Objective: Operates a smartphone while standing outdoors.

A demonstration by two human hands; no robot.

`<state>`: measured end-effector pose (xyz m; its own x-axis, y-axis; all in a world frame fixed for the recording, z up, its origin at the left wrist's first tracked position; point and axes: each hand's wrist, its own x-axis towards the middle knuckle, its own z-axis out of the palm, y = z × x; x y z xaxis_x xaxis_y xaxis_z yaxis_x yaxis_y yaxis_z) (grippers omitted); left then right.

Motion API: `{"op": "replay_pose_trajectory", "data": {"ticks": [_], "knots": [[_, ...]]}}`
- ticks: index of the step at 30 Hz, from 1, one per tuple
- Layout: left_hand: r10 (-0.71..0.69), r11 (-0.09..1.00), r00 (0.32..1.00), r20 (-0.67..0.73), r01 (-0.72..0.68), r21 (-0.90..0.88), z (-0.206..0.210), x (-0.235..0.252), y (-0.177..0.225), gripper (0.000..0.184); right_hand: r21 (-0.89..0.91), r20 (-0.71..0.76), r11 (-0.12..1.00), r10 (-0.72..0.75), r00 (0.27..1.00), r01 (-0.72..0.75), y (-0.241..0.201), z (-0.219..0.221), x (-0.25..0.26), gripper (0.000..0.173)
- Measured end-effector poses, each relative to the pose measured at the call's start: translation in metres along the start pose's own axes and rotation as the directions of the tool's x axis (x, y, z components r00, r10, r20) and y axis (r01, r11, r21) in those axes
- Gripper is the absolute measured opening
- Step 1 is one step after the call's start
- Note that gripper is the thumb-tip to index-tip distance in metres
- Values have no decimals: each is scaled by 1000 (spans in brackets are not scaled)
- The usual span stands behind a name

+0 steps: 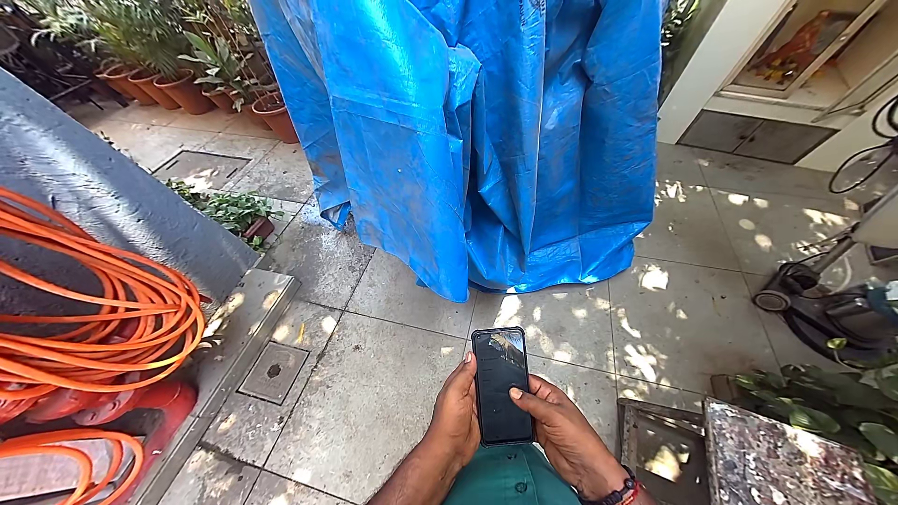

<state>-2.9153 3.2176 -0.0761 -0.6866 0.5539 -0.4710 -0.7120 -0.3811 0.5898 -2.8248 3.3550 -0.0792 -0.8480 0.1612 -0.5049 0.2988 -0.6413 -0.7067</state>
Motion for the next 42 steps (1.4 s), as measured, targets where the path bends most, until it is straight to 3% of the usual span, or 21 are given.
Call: {"op": "replay_pose_trajectory", "data": {"ticks": [15, 26, 34, 42], "knots": [[6, 1000, 1000, 20, -7, 16, 3, -3, 2, 53, -26, 77, 998, -47, 996, 50, -2, -2, -1, 48], [0, 1000, 1000, -3, 0, 11, 2, -1, 0, 52, -1, 12, 1000, -4, 1000, 4, 1, -3, 1, 27], [3, 1000, 1000, 6, -3, -7, 1, 0, -1, 52, 11, 18, 1000, -10, 1000, 10, 1, -3, 1, 29], [-3, 1000, 1000, 3, 3, 14, 2, -1, 0, 52, -21, 68, 999, -40, 997, 42, 2, -4, 0, 45]]}}
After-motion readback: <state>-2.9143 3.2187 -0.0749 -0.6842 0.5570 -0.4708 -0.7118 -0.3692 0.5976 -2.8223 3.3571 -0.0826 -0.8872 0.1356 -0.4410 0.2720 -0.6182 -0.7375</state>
